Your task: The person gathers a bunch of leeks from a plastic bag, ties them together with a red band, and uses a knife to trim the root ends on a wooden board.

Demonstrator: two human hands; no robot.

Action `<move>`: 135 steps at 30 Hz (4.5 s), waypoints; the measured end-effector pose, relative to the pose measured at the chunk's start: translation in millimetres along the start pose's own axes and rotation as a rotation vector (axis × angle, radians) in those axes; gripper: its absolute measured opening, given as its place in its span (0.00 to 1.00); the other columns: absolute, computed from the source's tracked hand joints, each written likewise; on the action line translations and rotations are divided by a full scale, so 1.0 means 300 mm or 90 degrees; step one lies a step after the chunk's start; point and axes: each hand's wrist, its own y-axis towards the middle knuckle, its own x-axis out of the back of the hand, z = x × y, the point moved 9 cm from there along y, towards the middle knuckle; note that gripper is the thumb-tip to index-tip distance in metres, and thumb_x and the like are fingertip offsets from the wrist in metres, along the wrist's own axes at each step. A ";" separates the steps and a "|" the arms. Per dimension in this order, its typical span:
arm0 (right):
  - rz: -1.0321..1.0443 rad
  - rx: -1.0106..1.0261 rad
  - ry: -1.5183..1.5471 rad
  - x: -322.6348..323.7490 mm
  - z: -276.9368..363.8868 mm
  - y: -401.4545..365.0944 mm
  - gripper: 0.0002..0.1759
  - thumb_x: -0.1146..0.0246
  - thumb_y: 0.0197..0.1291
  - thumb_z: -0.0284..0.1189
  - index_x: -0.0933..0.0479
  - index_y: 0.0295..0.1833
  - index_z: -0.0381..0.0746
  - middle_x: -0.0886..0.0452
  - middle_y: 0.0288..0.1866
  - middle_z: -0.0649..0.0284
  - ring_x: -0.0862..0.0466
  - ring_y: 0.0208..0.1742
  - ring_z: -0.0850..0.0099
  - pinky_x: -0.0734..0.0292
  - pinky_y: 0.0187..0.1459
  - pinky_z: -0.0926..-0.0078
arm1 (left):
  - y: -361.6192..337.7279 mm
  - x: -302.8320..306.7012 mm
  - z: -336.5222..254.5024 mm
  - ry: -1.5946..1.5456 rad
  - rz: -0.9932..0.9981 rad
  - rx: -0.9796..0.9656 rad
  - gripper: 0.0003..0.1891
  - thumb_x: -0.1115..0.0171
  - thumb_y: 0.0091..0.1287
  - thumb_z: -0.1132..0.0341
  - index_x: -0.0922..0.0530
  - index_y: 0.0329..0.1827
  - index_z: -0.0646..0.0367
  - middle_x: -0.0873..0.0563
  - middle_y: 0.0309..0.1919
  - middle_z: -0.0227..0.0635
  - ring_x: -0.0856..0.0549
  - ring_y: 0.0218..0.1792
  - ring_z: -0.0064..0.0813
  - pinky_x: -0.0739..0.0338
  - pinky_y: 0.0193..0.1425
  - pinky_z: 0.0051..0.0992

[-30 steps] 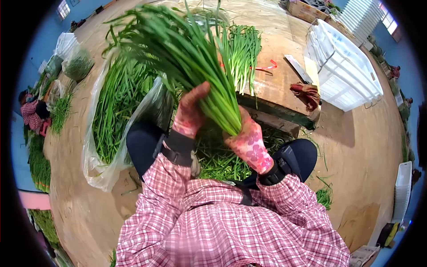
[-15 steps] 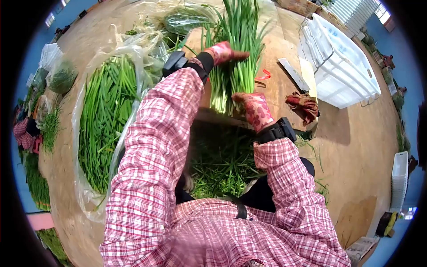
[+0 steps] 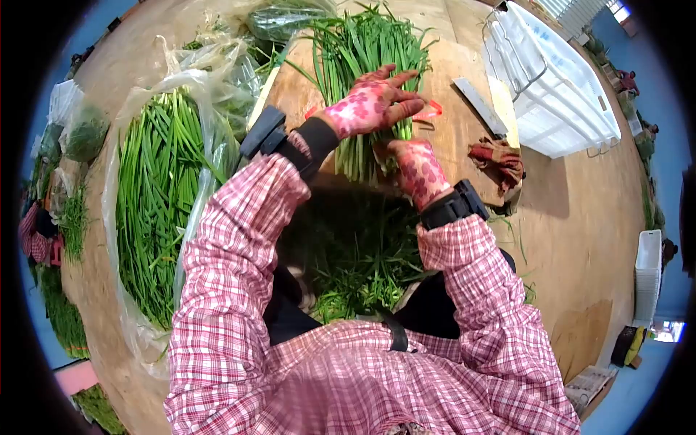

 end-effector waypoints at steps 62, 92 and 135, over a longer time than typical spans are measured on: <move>-0.120 -0.373 0.294 0.071 -0.235 -0.059 0.18 0.40 0.65 0.32 0.22 0.56 0.32 0.15 0.45 0.53 0.15 0.45 0.65 0.22 0.47 0.69 | -0.413 0.112 0.245 0.008 -0.199 0.426 0.14 0.36 0.65 0.59 0.17 0.44 0.61 0.12 0.33 0.45 0.13 0.36 0.39 0.20 0.43 0.32; 0.020 0.214 -0.314 -0.098 0.327 0.242 0.17 0.42 0.53 0.24 0.16 0.48 0.46 0.17 0.52 0.58 0.19 0.51 0.54 0.25 0.52 0.58 | -0.946 0.519 0.013 -0.169 -0.239 0.437 0.14 0.37 0.68 0.62 0.20 0.50 0.61 0.13 0.40 0.40 0.14 0.42 0.29 0.21 0.49 0.28; -0.131 -0.018 0.294 -0.582 0.708 0.887 0.22 0.33 0.58 0.33 0.22 0.52 0.28 0.16 0.46 0.45 0.15 0.47 0.57 0.23 0.50 0.66 | -1.232 0.910 0.894 0.006 -0.280 0.733 0.38 0.27 0.46 0.47 0.21 0.52 0.72 0.15 0.46 0.57 0.15 0.50 0.48 0.22 0.55 0.35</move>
